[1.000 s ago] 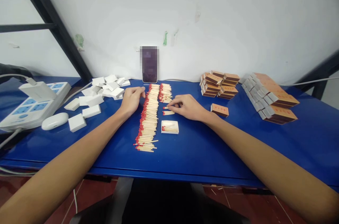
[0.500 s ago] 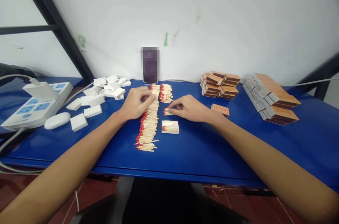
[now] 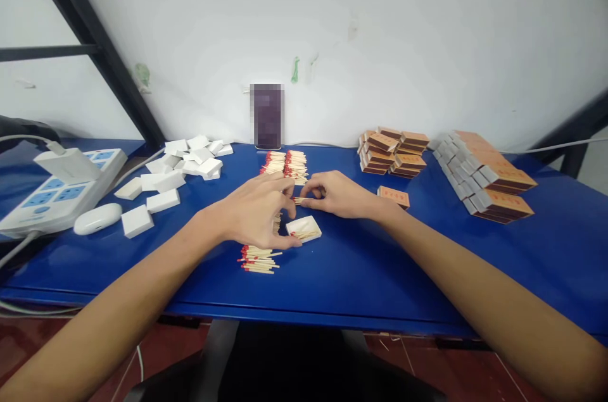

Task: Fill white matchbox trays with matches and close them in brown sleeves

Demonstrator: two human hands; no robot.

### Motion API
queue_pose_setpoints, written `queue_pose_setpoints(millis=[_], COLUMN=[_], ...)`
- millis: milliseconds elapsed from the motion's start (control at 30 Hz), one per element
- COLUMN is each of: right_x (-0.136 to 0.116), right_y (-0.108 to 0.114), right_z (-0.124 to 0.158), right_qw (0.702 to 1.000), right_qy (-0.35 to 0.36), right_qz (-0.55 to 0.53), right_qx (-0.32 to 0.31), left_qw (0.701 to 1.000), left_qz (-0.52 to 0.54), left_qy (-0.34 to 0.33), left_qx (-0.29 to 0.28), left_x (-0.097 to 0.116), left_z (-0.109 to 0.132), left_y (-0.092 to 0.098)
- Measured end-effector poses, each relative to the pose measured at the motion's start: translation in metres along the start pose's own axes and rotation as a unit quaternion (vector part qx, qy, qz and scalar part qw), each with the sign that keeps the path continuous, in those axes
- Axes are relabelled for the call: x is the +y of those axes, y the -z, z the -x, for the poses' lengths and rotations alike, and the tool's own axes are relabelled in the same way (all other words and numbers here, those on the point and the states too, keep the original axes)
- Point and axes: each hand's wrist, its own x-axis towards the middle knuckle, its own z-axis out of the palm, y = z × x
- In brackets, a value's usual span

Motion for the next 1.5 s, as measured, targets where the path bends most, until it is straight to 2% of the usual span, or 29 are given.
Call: queue_pose_setpoints(millis=[200,367,533,800,1000,1167,1333,1500], right_x=[-0.001,-0.004,-0.004,-0.007,-0.004,0.000,0.003,0.002], right_y=[0.001,0.002,0.003,0.008,0.009,0.009,0.007,0.008], right_z=[0.001,0.000,-0.001,0.002,0.003,0.003,0.003,0.002], right_qw=[1.000,1.000,0.998,0.999,0.999,0.999,0.999,0.999], right_qy=[-0.004,0.007,-0.002,-0.015,-0.022,-0.011,-0.001,-0.011], right_qz=[-0.020,0.029,0.054,0.040,0.036,0.044,0.042,0.032], right_qx=[-0.010,-0.008,-0.022,-0.024,-0.035,-0.025,-0.005,0.005], left_qw=[1.000,0.998,0.995,0.999,0.997,0.993,0.972,0.976], left_qz=[0.003,-0.055,-0.088,0.006,0.023,-0.045,-0.154,-0.166], left_qy=[0.007,0.000,-0.017,-0.053,-0.063,-0.074,-0.092,-0.067], left_qx=[0.004,0.025,0.032,0.006,0.026,0.076,0.151,0.127], left_x=[0.005,0.010,0.004,-0.008,-0.008,-0.006,-0.006,-0.006], left_z=[0.000,-0.004,-0.005,-0.002,-0.002,-0.003,-0.004,-0.004], left_y=[0.002,-0.004,-0.011,-0.007,-0.010,-0.012,-0.013,-0.012])
